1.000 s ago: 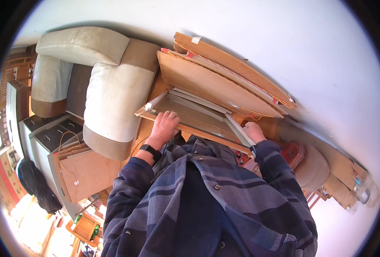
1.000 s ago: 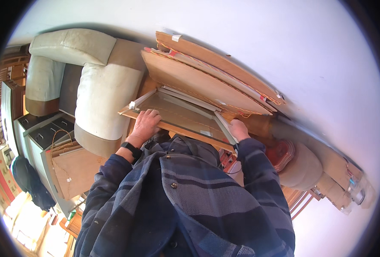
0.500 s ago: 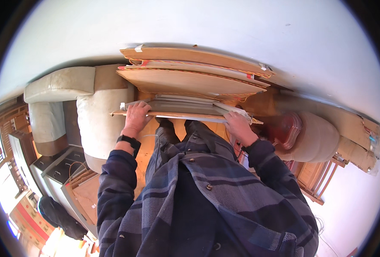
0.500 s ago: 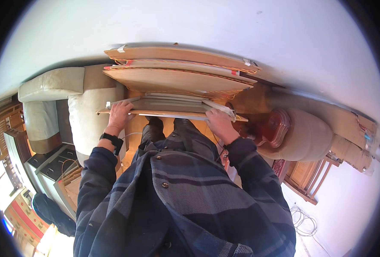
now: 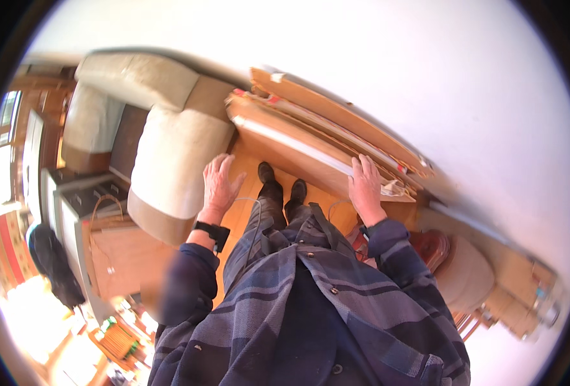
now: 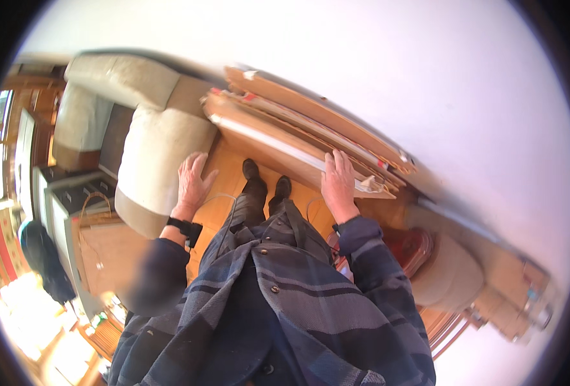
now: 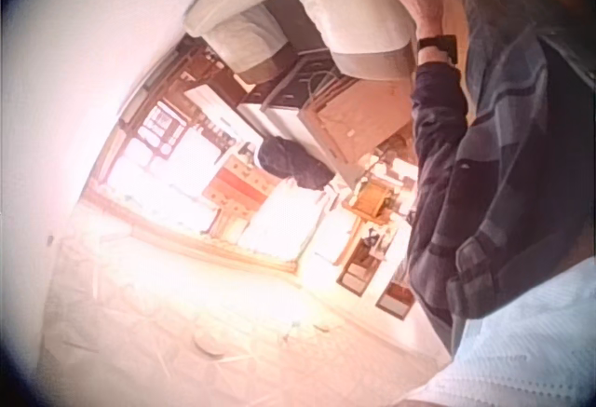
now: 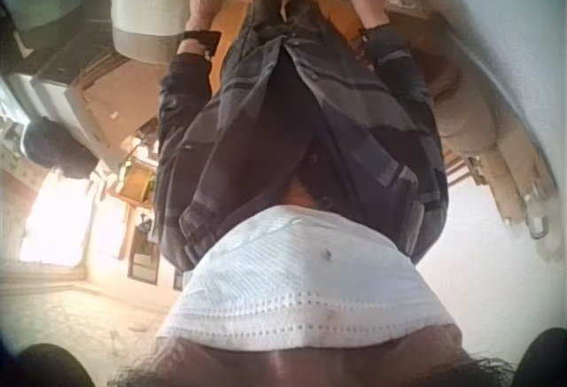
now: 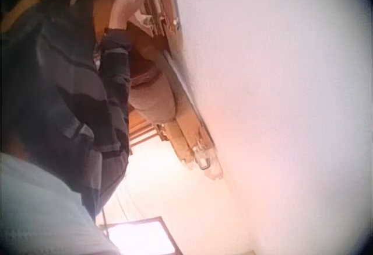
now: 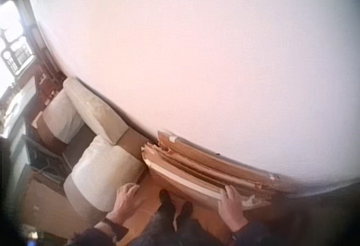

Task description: The person picks up rectangular light fixture frames and attaches orange string lights to them. They repeatedly pick up frames, thread or wrap the string lights, and place the frames back on a stack. The person handles multiple frames and string lights throughout the clip.

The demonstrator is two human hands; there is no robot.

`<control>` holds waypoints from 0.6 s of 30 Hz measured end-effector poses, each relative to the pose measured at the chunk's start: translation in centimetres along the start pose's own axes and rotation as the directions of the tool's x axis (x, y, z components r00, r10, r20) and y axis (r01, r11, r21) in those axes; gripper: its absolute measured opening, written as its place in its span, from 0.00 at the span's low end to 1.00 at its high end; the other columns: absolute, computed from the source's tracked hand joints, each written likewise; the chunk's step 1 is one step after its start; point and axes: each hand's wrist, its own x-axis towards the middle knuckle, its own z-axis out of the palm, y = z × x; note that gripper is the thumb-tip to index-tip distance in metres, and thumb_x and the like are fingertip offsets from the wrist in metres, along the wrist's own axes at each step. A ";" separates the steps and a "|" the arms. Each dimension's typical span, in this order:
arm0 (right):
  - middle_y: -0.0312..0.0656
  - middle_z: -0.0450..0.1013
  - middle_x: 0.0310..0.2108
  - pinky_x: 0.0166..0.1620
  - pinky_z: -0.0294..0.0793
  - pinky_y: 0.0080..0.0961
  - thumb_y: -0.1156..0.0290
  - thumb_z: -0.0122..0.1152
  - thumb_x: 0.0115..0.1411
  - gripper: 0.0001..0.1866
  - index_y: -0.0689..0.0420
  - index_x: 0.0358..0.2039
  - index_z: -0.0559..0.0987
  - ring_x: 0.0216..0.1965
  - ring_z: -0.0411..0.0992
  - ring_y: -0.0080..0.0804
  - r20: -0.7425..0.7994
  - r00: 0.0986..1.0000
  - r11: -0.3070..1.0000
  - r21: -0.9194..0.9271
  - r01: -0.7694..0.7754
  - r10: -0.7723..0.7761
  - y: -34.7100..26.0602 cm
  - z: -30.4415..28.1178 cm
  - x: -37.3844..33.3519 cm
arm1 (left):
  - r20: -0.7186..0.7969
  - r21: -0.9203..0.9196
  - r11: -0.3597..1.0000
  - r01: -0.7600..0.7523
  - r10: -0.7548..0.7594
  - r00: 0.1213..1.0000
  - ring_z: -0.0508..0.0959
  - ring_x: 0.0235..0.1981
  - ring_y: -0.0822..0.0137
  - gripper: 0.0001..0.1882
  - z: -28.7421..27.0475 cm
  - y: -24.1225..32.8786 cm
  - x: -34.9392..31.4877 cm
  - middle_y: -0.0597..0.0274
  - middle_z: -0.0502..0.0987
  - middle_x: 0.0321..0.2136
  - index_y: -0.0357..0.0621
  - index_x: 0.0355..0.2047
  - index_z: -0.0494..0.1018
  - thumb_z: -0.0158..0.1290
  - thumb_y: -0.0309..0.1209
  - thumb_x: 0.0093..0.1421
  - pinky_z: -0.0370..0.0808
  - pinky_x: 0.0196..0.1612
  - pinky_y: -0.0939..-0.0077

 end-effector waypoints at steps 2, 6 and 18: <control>0.52 0.67 0.59 0.64 0.66 0.46 0.75 0.66 0.56 0.22 0.61 0.52 0.77 0.62 0.64 0.53 0.090 0.994 0.995 0.084 0.054 -0.062 -1.3 0.6 -0.5 | 0.047 0.006 0.987 0.158 -0.158 0.986 0.70 0.60 0.49 0.30 0.2 -2.1 -6.0 0.49 0.72 0.56 0.42 0.57 0.70 0.66 0.39 0.57 0.63 0.64 0.52; 0.54 0.73 0.48 0.55 0.73 0.48 0.70 0.65 0.59 0.14 0.58 0.45 0.78 0.53 0.71 0.56 0.521 0.840 0.974 0.223 0.038 -0.152 -2.7 4.0 -2.7 | 0.193 0.032 0.856 0.515 -0.511 0.837 0.75 0.52 0.48 0.26 1.0 -4.9 -18.9 0.48 0.76 0.48 0.41 0.54 0.73 0.64 0.40 0.58 0.69 0.58 0.54; 0.57 0.80 0.40 0.48 0.77 0.46 0.64 0.64 0.60 0.14 0.58 0.42 0.83 0.45 0.78 0.58 0.828 0.456 0.945 0.294 0.144 -0.327 -6.5 7.1 -2.2 | 0.336 -0.377 0.195 0.906 -0.882 0.330 0.84 0.31 0.58 0.18 6.5 -7.8 -42.9 0.51 0.84 0.27 0.34 0.39 0.80 0.61 0.40 0.63 0.79 0.38 0.64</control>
